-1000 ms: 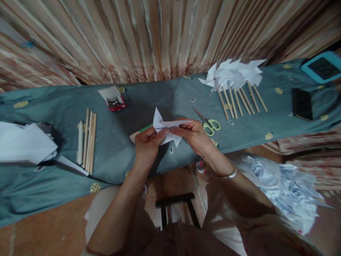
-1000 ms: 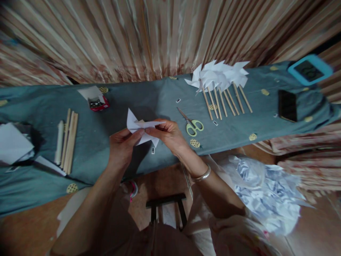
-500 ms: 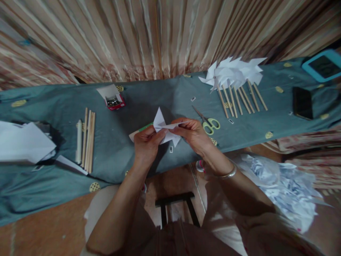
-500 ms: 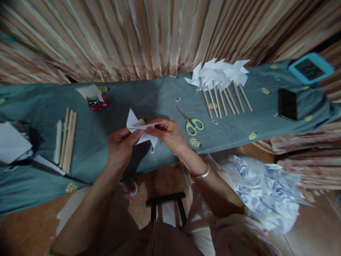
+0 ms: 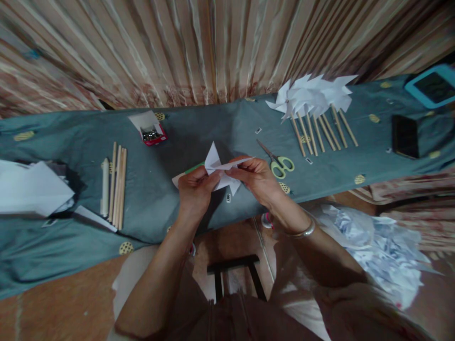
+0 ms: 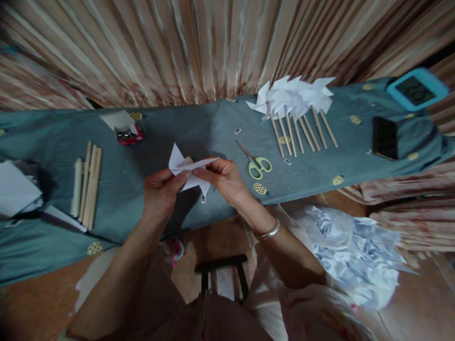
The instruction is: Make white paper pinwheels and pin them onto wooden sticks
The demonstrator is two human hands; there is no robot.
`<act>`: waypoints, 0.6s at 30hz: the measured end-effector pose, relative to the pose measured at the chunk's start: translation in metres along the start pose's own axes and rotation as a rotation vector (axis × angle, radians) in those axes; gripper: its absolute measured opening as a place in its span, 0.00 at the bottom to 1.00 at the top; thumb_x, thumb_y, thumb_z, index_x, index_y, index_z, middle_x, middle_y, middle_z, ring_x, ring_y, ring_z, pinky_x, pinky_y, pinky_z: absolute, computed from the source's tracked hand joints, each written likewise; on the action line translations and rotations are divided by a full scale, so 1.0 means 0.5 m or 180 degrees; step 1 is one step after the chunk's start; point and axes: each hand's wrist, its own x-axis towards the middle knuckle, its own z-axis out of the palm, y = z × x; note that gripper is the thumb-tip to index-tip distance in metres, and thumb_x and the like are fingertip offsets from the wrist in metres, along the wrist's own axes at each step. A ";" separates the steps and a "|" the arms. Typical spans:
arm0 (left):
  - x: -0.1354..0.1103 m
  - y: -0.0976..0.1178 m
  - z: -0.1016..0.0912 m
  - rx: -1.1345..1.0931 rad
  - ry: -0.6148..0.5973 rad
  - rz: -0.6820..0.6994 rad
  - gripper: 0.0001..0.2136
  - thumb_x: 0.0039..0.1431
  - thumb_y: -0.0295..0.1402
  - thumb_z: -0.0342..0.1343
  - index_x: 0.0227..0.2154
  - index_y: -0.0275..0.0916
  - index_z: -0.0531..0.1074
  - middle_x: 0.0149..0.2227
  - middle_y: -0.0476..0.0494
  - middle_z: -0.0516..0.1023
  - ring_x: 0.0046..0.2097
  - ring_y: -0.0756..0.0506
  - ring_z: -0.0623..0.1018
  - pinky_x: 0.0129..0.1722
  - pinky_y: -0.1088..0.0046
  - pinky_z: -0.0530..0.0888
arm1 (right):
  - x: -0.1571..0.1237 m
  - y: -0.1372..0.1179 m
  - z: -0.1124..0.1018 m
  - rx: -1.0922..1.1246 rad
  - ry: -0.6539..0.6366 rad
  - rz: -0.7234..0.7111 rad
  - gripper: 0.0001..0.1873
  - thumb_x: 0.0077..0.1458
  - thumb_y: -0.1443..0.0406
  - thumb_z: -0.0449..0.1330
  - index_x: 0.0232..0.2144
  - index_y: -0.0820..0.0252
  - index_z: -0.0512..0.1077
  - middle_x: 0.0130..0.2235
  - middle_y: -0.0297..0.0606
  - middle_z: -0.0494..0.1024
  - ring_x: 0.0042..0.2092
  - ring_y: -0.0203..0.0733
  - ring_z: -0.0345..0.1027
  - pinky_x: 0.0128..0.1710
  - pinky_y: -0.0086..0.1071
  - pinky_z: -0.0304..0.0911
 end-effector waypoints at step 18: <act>-0.001 -0.002 0.004 -0.0066 0.0056 -0.0023 0.06 0.45 0.36 0.69 0.25 0.42 0.80 0.25 0.51 0.78 0.28 0.49 0.74 0.29 0.74 0.69 | 0.002 0.009 0.001 -0.0079 0.0064 -0.0049 0.14 0.35 0.59 0.75 0.26 0.56 0.78 0.27 0.30 0.79 0.29 0.33 0.69 0.33 0.31 0.66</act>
